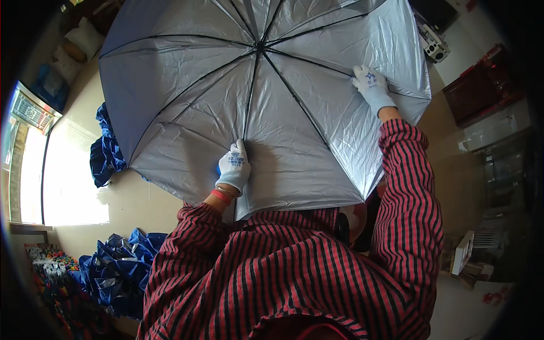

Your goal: Attaching small components to an umbrella frame and testing the opening and closing mechanism.

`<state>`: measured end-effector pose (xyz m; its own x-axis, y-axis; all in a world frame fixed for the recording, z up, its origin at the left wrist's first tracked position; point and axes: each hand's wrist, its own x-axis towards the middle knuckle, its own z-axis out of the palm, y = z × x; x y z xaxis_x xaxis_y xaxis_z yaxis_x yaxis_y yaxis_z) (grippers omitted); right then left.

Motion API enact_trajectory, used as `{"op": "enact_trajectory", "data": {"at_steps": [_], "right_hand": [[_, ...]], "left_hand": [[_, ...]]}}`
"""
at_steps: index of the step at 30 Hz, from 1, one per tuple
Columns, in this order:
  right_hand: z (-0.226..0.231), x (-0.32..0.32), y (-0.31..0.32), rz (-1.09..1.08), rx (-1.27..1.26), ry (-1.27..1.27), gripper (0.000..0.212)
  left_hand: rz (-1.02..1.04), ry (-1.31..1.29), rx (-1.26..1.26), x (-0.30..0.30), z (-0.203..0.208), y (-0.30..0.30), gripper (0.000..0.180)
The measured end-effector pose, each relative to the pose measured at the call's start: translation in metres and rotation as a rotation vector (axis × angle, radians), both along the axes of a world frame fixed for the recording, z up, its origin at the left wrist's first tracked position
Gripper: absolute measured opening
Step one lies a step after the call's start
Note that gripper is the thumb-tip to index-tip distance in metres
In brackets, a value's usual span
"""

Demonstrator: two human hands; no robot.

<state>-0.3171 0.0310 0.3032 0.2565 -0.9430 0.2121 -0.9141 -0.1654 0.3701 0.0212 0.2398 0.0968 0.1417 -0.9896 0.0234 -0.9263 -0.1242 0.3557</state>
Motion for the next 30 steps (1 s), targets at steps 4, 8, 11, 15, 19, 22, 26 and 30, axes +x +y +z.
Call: {"op": "enact_trajectory", "data": {"at_steps": [4,8,11,15,19,22,26,30], "right_hand": [[0.022,0.003,-0.021,0.009,0.116,-0.033,0.028],[0.002,-0.009,-0.027,0.034,-0.018,-0.112,0.030],[-0.001,-0.031,-0.018,0.108,0.002,-0.478,0.039],[0.020,-0.048,0.001,0.295,-0.256,-0.681,0.041],[0.049,-0.072,0.088,0.508,-0.812,-0.820,0.033],[0.030,-0.116,0.130,0.321,-1.035,-0.811,0.034],[-0.072,-0.207,0.132,-0.273,-0.641,-1.239,0.037],[-0.182,-0.242,0.154,-0.514,-0.181,-1.061,0.034]], "left_hand": [[0.000,0.018,-0.001,0.000,0.001,0.008,0.065],[0.038,0.045,0.020,-0.004,0.009,0.008,0.064],[0.039,0.088,0.009,-0.010,0.017,0.006,0.063],[0.031,0.161,-0.100,-0.012,0.007,0.007,0.067],[0.068,0.028,-0.042,-0.019,0.009,0.002,0.058],[0.060,-0.015,0.004,-0.030,0.013,-0.002,0.055],[0.058,-0.041,-0.047,-0.026,0.003,-0.001,0.050],[0.044,0.017,-0.013,-0.033,0.009,-0.005,0.042]]}}
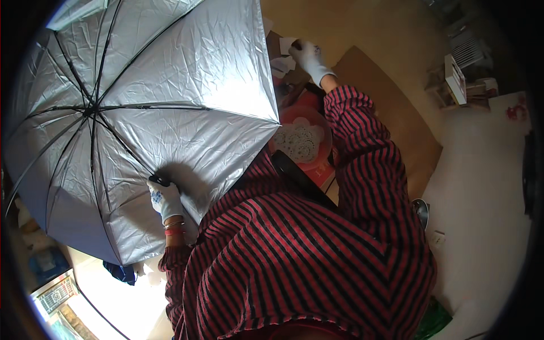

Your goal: Attaching small components to an umbrella frame and testing the opening and closing mechanism.

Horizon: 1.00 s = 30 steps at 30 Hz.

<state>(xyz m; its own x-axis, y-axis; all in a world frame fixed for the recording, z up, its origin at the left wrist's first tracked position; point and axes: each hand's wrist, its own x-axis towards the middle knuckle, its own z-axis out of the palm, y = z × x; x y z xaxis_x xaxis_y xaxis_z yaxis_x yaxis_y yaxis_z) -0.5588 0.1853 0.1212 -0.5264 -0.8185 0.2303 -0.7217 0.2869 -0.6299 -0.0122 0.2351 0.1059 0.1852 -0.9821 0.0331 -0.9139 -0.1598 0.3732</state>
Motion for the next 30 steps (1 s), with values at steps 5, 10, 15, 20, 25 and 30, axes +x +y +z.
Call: {"op": "enact_trajectory", "data": {"at_steps": [5,10,15,20,25,30], "right_hand": [[-0.062,0.058,-0.003,0.237,-0.254,0.271,0.042],[-0.068,0.095,-0.019,0.159,0.146,0.766,0.038],[-0.073,0.076,-0.072,0.160,0.546,0.163,0.044],[-0.061,0.080,-0.062,0.287,0.207,0.065,0.045],[-0.067,0.052,-0.045,0.291,-0.255,-0.584,0.046],[0.076,0.064,-0.032,0.379,-0.947,-1.090,0.031]], "left_hand": [[-0.028,0.024,-0.091,0.011,-0.008,0.005,0.046],[0.028,0.003,-0.021,0.013,-0.004,0.005,0.047],[-0.048,0.082,-0.165,0.016,-0.011,0.005,0.047],[0.069,0.125,-0.154,0.027,-0.012,0.014,0.053],[0.061,0.137,-0.065,0.020,-0.012,0.001,0.061],[0.139,0.120,-0.034,0.028,-0.007,0.011,0.058]]}}
